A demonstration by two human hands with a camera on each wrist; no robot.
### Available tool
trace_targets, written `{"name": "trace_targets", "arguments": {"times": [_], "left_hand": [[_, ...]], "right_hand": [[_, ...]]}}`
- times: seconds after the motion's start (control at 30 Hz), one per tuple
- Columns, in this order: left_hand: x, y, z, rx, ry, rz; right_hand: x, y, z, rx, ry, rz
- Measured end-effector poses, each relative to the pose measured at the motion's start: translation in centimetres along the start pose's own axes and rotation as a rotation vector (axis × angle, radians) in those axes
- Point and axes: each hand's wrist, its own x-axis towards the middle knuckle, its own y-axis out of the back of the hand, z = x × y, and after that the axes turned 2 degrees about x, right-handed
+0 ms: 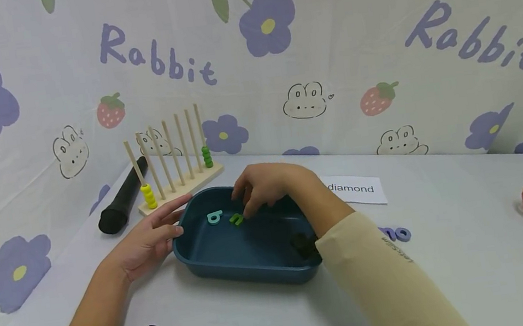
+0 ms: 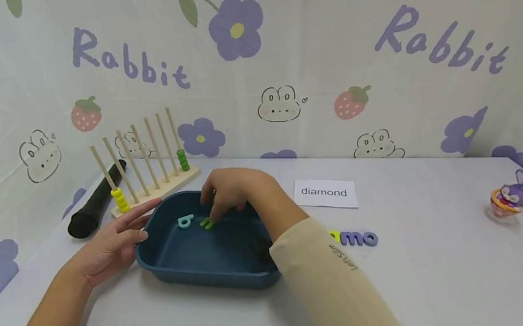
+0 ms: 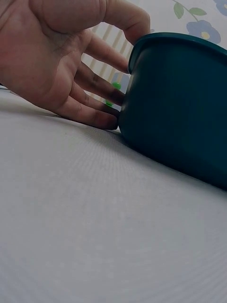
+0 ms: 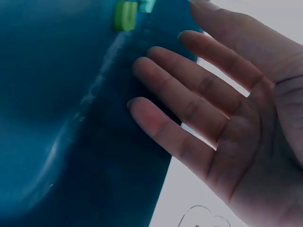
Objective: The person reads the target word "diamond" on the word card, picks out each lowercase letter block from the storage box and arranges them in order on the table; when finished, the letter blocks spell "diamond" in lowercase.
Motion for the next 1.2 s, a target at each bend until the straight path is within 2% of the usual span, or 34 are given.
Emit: {"name": "trace_targets", "arguments": {"times": [0.27, 0.53, 0.67, 0.87, 1.0, 1.1, 1.2], "left_hand": [[0.2, -0.2, 0.1, -0.005, 0.004, -0.007], [0.2, -0.5, 0.2, 0.01, 0.006, -0.002], [0.2, -0.5, 0.2, 0.02, 0.004, 0.01], [0.1, -0.5, 0.3, 0.025, 0.004, 0.012], [0.1, -0.6, 0.4, 0.025, 0.008, 0.007], [0.0, -0.5, 0.4, 0.028, 0.009, 0.005], [-0.1, -0.4, 0.4, 0.031, 0.004, 0.0]], "right_hand": [[1.1, -1.4, -0.5, -0.085, -0.03, 0.008], [1.5, -2.5, -0.5, -0.162, 0.005, 0.024], [1.7, -2.7, -0.5, -0.143, 0.05, -0.019], [1.8, -2.8, -0.3, -0.028, 0.058, -0.079], [2.1, -3.2, 0.0, -0.029, 0.067, -0.034], [2.5, -3.6, 0.0, -0.081, 0.076, 0.017], [2.8, -3.9, -0.3, -0.126, 0.083, 0.036]]}}
